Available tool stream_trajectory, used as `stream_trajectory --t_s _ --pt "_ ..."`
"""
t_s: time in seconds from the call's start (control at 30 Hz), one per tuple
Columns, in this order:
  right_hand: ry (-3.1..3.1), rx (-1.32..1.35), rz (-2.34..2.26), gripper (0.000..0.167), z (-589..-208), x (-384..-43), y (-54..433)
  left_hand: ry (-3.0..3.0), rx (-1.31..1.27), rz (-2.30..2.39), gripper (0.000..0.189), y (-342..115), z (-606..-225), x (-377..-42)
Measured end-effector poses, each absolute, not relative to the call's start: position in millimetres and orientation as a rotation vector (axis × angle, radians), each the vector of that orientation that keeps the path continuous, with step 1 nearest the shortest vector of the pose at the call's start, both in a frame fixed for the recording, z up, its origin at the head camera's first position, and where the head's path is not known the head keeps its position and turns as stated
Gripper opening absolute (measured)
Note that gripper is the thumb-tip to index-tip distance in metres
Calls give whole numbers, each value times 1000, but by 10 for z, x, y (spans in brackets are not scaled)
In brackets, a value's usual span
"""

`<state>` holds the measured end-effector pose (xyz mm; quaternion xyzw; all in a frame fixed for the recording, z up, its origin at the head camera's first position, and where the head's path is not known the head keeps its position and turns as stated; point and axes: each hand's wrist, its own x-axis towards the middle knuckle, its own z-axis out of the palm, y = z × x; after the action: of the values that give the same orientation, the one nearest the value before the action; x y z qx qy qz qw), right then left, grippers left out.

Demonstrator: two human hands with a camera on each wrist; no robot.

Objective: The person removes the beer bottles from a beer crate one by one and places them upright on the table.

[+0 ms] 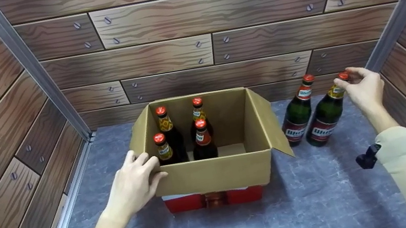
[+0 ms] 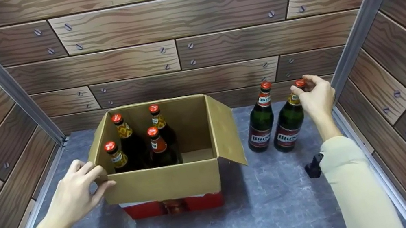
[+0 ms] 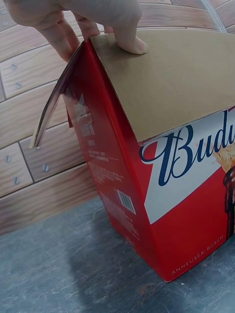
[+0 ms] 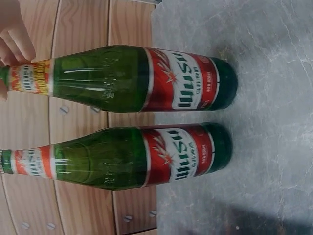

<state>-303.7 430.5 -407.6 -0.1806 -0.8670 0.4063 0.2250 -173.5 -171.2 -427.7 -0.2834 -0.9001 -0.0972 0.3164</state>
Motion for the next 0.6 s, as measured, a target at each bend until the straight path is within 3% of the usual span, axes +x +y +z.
stream_trajectory --t_s 0.6 --pt "-2219 -145 1226 36 -3673 -2809 3911 -2357 -748 -246 34 -1717 -4273 -1726"
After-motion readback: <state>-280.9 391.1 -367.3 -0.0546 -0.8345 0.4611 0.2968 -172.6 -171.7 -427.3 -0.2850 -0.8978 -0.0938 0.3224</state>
